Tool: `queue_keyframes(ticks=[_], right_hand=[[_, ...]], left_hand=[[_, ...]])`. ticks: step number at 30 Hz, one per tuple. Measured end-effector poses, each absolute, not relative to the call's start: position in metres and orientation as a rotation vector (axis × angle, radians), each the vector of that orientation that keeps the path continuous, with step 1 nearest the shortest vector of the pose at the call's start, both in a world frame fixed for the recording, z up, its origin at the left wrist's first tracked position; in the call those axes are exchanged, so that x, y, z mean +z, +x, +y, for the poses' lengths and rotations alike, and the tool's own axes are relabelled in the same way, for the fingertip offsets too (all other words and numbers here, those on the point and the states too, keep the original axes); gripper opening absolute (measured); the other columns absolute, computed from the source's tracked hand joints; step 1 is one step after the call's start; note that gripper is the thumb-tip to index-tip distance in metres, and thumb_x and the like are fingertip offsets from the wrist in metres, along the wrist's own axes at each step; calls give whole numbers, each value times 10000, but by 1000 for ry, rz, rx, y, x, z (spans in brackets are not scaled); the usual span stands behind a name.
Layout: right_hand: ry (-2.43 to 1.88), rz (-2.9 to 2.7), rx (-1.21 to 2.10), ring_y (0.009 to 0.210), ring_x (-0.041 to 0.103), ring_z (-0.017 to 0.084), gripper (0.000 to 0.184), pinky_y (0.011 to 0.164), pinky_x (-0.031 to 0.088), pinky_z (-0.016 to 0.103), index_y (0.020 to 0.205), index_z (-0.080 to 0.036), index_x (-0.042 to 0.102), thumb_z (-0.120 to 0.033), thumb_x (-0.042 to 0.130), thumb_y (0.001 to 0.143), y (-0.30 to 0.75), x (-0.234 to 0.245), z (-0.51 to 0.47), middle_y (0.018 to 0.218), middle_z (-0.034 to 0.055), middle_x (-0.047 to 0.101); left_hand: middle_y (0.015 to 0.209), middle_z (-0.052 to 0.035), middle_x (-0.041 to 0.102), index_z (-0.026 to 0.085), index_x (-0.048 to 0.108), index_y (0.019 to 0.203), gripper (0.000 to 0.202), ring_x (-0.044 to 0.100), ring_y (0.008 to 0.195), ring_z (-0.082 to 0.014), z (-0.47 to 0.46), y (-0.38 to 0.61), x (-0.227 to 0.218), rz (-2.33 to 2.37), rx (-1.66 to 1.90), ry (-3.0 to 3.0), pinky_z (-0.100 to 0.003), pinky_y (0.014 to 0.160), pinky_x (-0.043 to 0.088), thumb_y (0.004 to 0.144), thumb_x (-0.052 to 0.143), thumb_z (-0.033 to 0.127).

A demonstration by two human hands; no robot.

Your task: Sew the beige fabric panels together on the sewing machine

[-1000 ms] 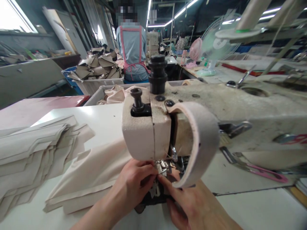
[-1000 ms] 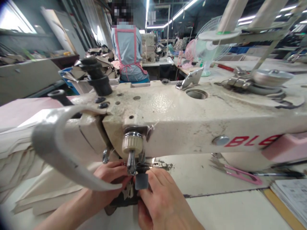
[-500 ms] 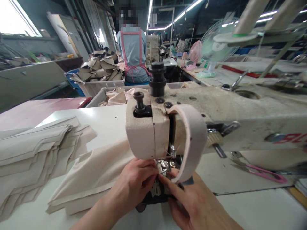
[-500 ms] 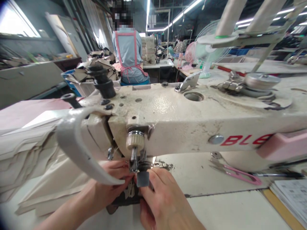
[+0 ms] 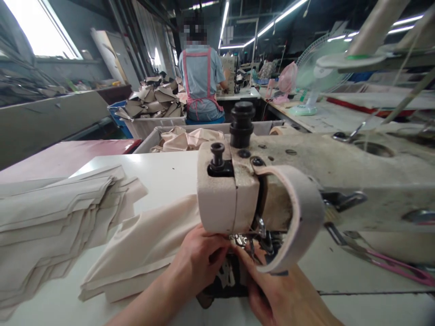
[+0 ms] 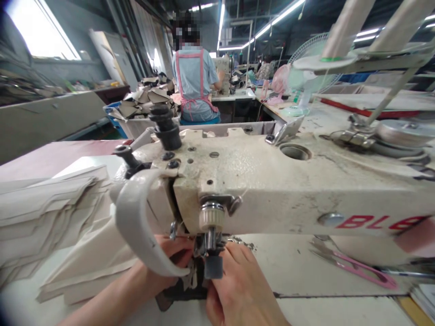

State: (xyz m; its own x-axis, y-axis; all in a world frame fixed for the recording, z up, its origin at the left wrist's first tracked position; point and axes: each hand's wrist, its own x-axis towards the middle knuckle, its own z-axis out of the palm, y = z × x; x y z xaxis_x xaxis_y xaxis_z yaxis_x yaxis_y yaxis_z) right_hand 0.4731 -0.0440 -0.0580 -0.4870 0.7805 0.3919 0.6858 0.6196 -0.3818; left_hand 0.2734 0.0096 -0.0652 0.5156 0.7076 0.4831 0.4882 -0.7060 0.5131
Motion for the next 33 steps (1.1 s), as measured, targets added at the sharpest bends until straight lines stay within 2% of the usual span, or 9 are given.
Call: queue_keyframes(ticks=[3,6,9,13,16,20,26,31,33], right_hand=[[-1158,-2290,279,925,548,261,372,830,497,406,1080,-172,646,-60,452,782,475,-55,-46,937,65,621],[-1159,-2248,332,927,549,236,487,826,502,370,1249,-187,578,-51,439,803,477,-51,-48,959,55,616],[-1168,-2229,338,944,544,230,541,834,504,362,1316,-189,531,-47,439,802,478,-49,-50,998,58,609],[-1173,-2251,343,951,539,242,525,860,499,394,1256,-204,575,-38,442,776,475,-49,-50,1008,55,615],[-1183,-2258,339,969,537,262,485,876,494,421,1194,-207,611,-42,444,770,473,-50,-49,1005,62,618],[-1195,-2261,310,1006,527,291,493,875,492,443,1214,-206,602,-58,450,769,472,-53,-49,1011,69,618],[-1196,-2269,277,942,526,276,571,829,508,431,1282,-180,570,-40,456,741,474,-56,-49,990,72,622],[-1198,-2274,228,925,529,290,427,813,517,454,1127,-161,639,-51,455,758,472,-57,-47,938,86,615],[-1195,-2248,239,939,538,280,451,827,519,446,1179,-171,608,-44,444,779,472,-56,-47,979,87,611]], left_hand=[[751,-10,689,195,628,753,154,628,657,-147,10,272,-70,979,1001,2470,-259,663,494,831,539,97],[882,-20,708,207,634,839,146,652,798,-171,9,270,-71,952,1027,2500,-290,770,505,849,546,91],[919,-31,702,203,638,860,160,647,846,-175,8,270,-70,933,1068,2542,-292,800,506,842,546,73],[896,-33,692,192,634,796,173,644,802,-159,9,272,-72,967,1094,2519,-268,754,509,821,534,53],[802,-14,685,192,630,764,172,644,748,-156,9,273,-72,1013,1076,2481,-258,708,504,794,538,51],[720,6,687,195,637,753,175,633,658,-155,8,273,-71,1107,1058,2429,-251,621,473,747,553,41],[692,14,692,200,633,681,182,648,663,-150,5,277,-72,1163,1070,2375,-239,640,492,746,545,55],[676,-4,682,195,631,639,182,646,662,-162,6,282,-70,1254,1133,2326,-245,624,498,747,544,77],[674,-26,682,185,629,618,177,641,647,-178,9,283,-66,1314,1156,2300,-263,607,497,750,548,97]])
